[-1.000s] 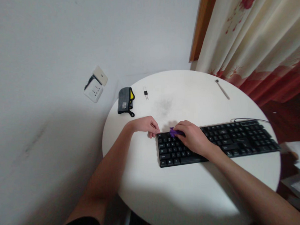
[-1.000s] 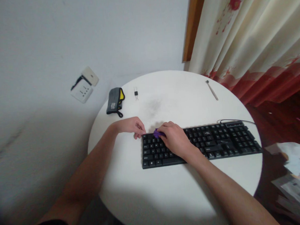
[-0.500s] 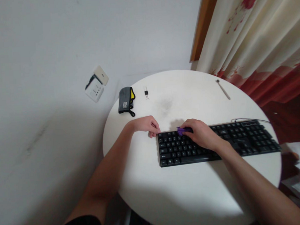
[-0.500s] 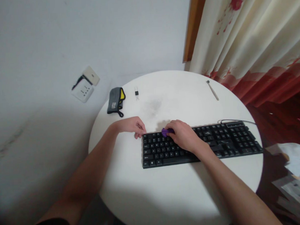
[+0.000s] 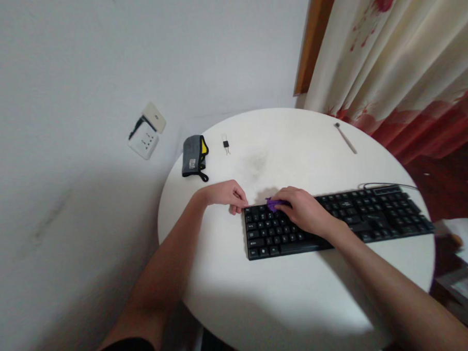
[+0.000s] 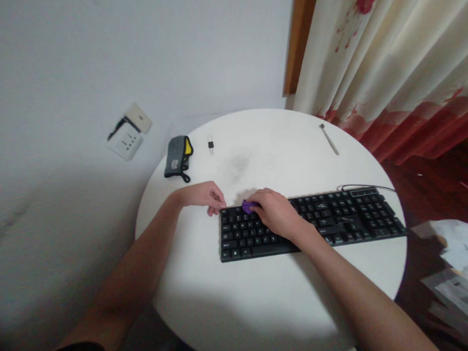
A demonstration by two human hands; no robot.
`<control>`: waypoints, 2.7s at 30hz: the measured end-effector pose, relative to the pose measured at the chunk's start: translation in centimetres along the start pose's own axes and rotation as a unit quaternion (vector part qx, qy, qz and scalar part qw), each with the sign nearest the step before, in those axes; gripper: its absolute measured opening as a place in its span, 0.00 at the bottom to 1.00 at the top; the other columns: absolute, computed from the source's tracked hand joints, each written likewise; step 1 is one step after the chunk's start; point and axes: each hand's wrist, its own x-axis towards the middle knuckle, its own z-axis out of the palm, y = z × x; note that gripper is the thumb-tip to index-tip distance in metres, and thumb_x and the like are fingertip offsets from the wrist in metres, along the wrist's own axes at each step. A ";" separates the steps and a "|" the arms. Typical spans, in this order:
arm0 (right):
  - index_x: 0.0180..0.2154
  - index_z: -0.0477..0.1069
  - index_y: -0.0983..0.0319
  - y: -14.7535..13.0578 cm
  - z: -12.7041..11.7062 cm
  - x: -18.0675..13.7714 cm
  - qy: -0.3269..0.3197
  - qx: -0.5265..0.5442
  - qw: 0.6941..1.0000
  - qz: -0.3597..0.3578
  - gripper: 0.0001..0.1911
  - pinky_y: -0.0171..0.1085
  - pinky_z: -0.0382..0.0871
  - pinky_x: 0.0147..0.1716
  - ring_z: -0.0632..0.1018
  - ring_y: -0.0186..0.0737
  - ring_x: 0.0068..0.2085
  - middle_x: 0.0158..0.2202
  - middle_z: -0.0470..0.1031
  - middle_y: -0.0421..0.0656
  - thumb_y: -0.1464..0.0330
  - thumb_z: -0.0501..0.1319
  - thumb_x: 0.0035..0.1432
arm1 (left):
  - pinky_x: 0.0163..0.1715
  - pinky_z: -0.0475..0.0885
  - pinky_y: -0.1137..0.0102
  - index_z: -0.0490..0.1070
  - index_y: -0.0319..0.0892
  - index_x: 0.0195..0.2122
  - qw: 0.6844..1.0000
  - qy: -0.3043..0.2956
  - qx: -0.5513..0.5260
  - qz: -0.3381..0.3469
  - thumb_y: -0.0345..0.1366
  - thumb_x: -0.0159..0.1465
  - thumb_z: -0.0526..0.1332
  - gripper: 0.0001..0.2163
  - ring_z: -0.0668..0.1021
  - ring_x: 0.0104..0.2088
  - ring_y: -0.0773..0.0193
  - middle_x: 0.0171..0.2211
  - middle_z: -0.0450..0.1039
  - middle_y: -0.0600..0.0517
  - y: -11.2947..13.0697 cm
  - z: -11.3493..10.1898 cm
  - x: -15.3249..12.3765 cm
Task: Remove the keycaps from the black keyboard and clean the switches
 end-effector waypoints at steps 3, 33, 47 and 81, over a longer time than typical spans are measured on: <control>0.42 0.77 0.60 0.6 -0.8 -0.2 -0.011 -0.012 1.000 0.017 0.09 0.41 0.69 0.47 0.78 0.44 0.43 0.41 0.80 0.44 0.73 0.60 0.62 | 0.25 0.72 0.75 0.80 0.36 0.33 1.000 0.002 0.001 -0.001 0.43 0.57 0.69 0.13 0.79 0.22 0.67 0.24 0.79 0.48 -0.1 0.0 0.1; 0.41 0.77 0.59 0.6 -1.0 -0.2 -0.012 -0.031 0.999 0.031 0.09 0.40 0.69 0.45 0.79 0.43 0.43 0.40 0.80 0.43 0.73 0.59 0.62 | 0.26 0.72 0.75 0.80 0.37 0.33 1.000 0.004 0.002 -0.011 0.44 0.56 0.69 0.13 0.79 0.23 0.66 0.26 0.80 0.47 -0.1 0.0 0.1; 0.41 0.77 0.59 0.0 -0.5 -0.2 -0.011 -0.034 0.999 0.017 0.10 0.40 0.69 0.46 0.78 0.43 0.43 0.40 0.80 0.43 0.74 0.59 0.61 | 0.26 0.72 0.74 0.80 0.37 0.34 1.000 0.003 0.001 -0.017 0.44 0.56 0.69 0.14 0.79 0.23 0.66 0.26 0.80 0.47 -0.1 0.0 0.1; 0.40 0.79 0.57 1.2 -1.4 -0.5 0.029 -0.026 0.998 0.054 0.08 0.41 0.71 0.44 0.79 0.43 0.41 0.39 0.81 0.42 0.69 0.62 0.61 | 0.25 0.71 0.76 0.80 0.37 0.33 1.000 -0.001 -0.003 -0.005 0.44 0.56 0.69 0.13 0.79 0.23 0.67 0.26 0.80 0.47 -0.4 -0.1 0.1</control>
